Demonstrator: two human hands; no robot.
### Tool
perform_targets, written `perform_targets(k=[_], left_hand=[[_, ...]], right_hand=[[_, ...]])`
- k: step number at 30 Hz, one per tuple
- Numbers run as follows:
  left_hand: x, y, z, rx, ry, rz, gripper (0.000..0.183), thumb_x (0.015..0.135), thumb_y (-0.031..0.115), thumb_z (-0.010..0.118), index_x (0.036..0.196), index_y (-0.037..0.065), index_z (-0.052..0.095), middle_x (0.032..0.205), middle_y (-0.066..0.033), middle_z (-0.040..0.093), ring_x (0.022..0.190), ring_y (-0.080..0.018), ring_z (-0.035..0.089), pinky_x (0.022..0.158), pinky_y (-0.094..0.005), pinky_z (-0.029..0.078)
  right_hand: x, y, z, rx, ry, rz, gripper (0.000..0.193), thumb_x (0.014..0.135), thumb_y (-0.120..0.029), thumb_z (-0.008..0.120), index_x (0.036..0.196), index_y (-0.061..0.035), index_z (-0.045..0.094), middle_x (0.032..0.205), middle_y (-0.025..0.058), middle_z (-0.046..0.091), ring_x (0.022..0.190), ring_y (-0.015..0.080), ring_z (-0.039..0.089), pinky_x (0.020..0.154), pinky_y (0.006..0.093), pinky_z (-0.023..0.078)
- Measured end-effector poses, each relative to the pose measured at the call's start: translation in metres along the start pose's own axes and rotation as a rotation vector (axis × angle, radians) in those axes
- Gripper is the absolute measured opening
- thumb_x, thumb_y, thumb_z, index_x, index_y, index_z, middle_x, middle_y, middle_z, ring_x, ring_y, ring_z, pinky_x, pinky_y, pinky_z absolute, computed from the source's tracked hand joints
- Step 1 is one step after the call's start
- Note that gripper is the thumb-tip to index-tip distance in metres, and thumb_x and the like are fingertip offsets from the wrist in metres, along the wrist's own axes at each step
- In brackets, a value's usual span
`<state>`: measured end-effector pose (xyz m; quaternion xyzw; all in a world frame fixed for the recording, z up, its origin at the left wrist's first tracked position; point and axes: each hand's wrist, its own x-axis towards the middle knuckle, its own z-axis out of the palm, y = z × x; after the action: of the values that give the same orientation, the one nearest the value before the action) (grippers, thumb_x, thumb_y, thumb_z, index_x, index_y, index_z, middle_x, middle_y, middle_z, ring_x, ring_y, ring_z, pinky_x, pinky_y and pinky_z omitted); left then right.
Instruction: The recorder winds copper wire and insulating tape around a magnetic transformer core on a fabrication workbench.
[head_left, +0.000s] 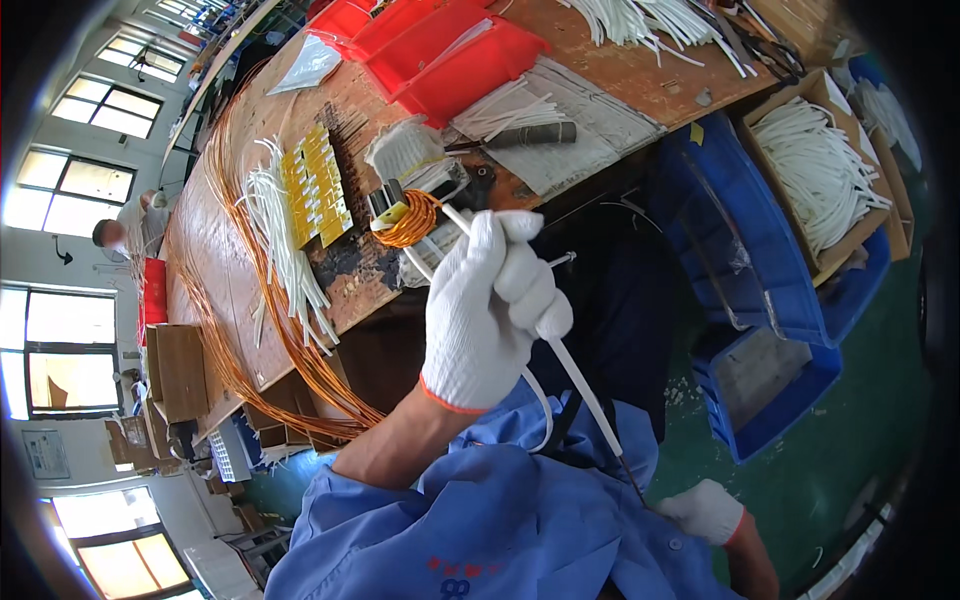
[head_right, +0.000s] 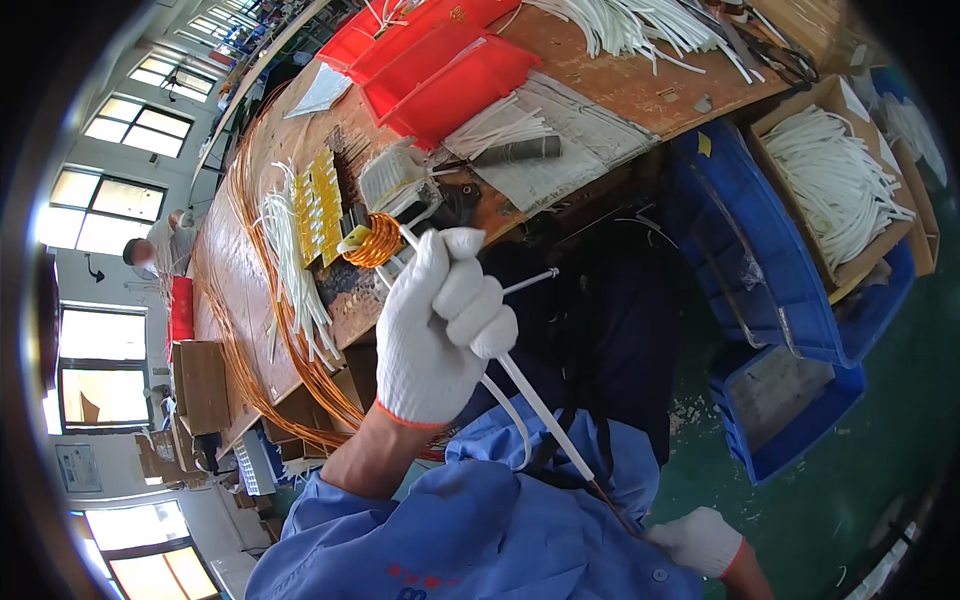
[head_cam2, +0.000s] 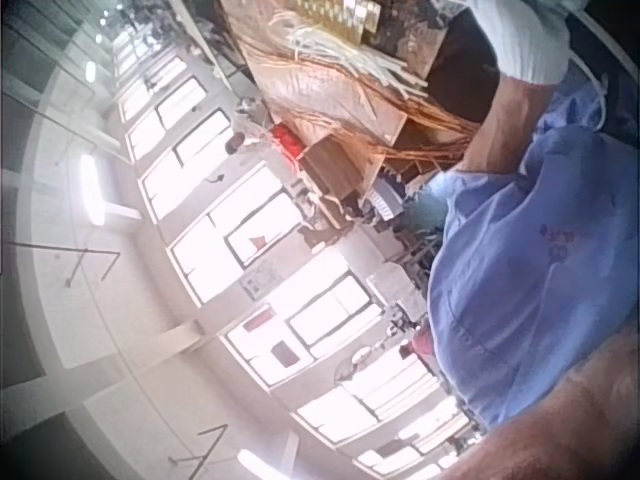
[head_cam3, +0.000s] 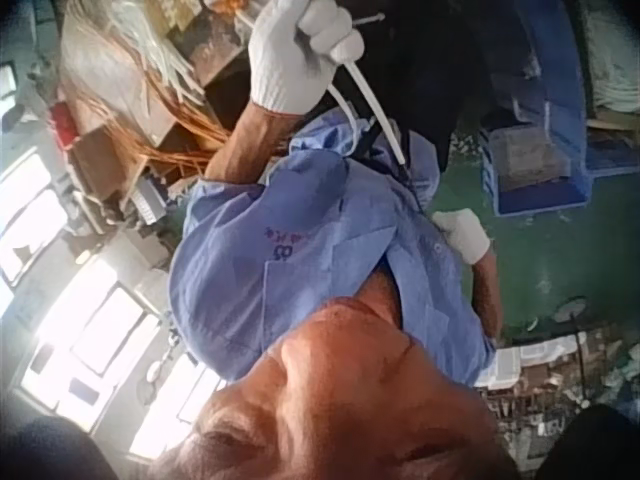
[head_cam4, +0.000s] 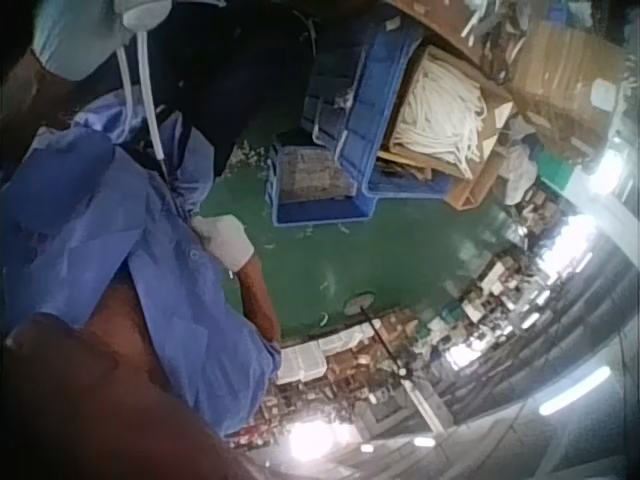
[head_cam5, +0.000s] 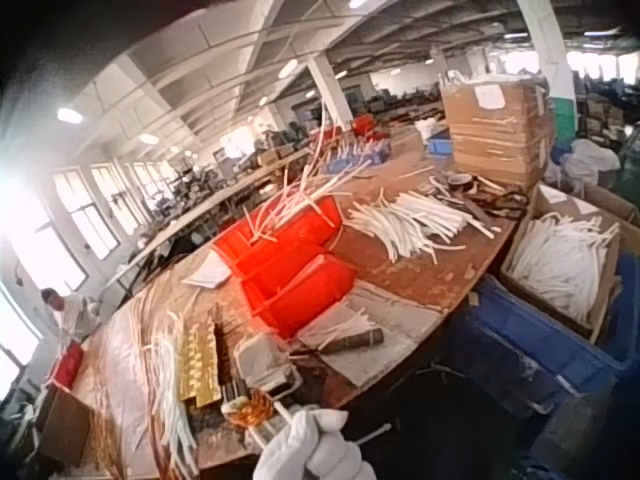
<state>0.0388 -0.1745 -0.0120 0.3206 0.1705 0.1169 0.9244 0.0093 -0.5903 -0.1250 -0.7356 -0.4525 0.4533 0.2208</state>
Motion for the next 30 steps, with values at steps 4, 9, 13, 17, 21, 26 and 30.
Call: perform_targets(k=[4, 9, 13, 17, 21, 26, 30], left_hand=[[0.017, 0.013, 0.002, -0.051, -0.043, 0.044, 0.04, 0.124, 0.038, 0.044, 0.128, 0.005, 0.066, 0.074, 0.0076, 0.03, 0.06, -0.0076, 0.031, 0.054, -0.0293, 0.035], [0.022, 0.019, -0.001, -0.176, -0.059, 0.012, 0.04, 0.124, 0.037, 0.044, 0.127, 0.004, 0.066, 0.074, 0.007, 0.031, 0.059, -0.0078, 0.031, 0.053, -0.0288, 0.034], [0.022, 0.024, -0.021, -0.233, -0.09, 0.027, 0.038, 0.122, 0.039, 0.05, 0.124, 0.006, 0.069, 0.074, 0.0071, 0.033, 0.058, -0.0075, 0.031, 0.051, -0.0284, 0.033], [0.013, 0.024, -0.022, -0.23, -0.029, 0.021, 0.036, 0.122, 0.037, 0.051, 0.124, 0.006, 0.069, 0.075, 0.0075, 0.035, 0.056, -0.0056, 0.03, 0.047, -0.0255, 0.03], [-0.004, 0.031, -0.034, -0.161, 0.028, 0.025, 0.036, 0.122, 0.036, 0.051, 0.124, 0.004, 0.069, 0.076, 0.0084, 0.038, 0.055, -0.0039, 0.03, 0.044, -0.0228, 0.026], [-0.018, 0.068, -0.031, 0.183, 0.231, -0.103, 0.04, 0.122, 0.034, 0.049, 0.122, -0.001, 0.069, 0.073, 0.0091, 0.045, 0.048, -0.0014, 0.031, 0.039, -0.0216, 0.025], [-0.023, 0.102, -0.031, 0.619, 0.358, -0.241, 0.039, 0.119, 0.039, 0.059, 0.116, 0.001, 0.068, 0.072, 0.0062, 0.048, 0.047, -0.003, 0.033, 0.04, -0.0226, 0.024]], right_hand=[[0.001, -0.001, 0.002, 0.1, -0.025, -0.02, 0.035, 0.087, -0.019, 0.074, 0.119, -0.0285, 0.084, 0.083, 0.0086, 0.077, 0.072, 0.0347, 0.075, 0.065, 0.0446, 0.059], [-0.003, -0.008, 0.005, 0.031, -0.086, -0.03, 0.045, 0.087, -0.019, 0.074, 0.129, -0.0306, 0.081, 0.085, 0.009, 0.077, 0.075, 0.0351, 0.076, 0.066, 0.0455, 0.059], [-0.013, -0.005, 0.023, 0.057, -0.126, 0.0, 0.039, 0.089, -0.026, 0.074, 0.127, -0.0254, 0.08, 0.084, 0.0101, 0.075, 0.075, 0.0365, 0.075, 0.066, 0.0474, 0.058], [-0.02, 0.007, 0.036, 0.042, -0.159, 0.014, 0.041, 0.092, -0.024, 0.071, 0.132, -0.0264, 0.079, 0.089, 0.011, 0.077, 0.077, 0.0359, 0.075, 0.068, 0.0462, 0.059], [-0.012, -0.01, 0.021, 0.019, -0.257, -0.01, 0.04, 0.093, -0.022, 0.07, 0.132, -0.0249, 0.078, 0.095, 0.0114, 0.078, 0.08, 0.0359, 0.076, 0.07, 0.046, 0.06], [0.038, -0.027, -0.035, -0.195, -0.267, -0.124, 0.033, 0.094, -0.031, 0.076, 0.126, -0.0245, 0.077, 0.098, 0.0114, 0.077, 0.093, 0.037, 0.076, 0.079, 0.0484, 0.06], [0.135, -0.071, -0.088, -0.026, 0.255, -0.268, 0.052, 0.096, -0.044, 0.079, 0.136, -0.0104, 0.075, 0.122, 0.013, 0.079, 0.115, 0.0355, 0.076, 0.102, 0.0466, 0.058]])
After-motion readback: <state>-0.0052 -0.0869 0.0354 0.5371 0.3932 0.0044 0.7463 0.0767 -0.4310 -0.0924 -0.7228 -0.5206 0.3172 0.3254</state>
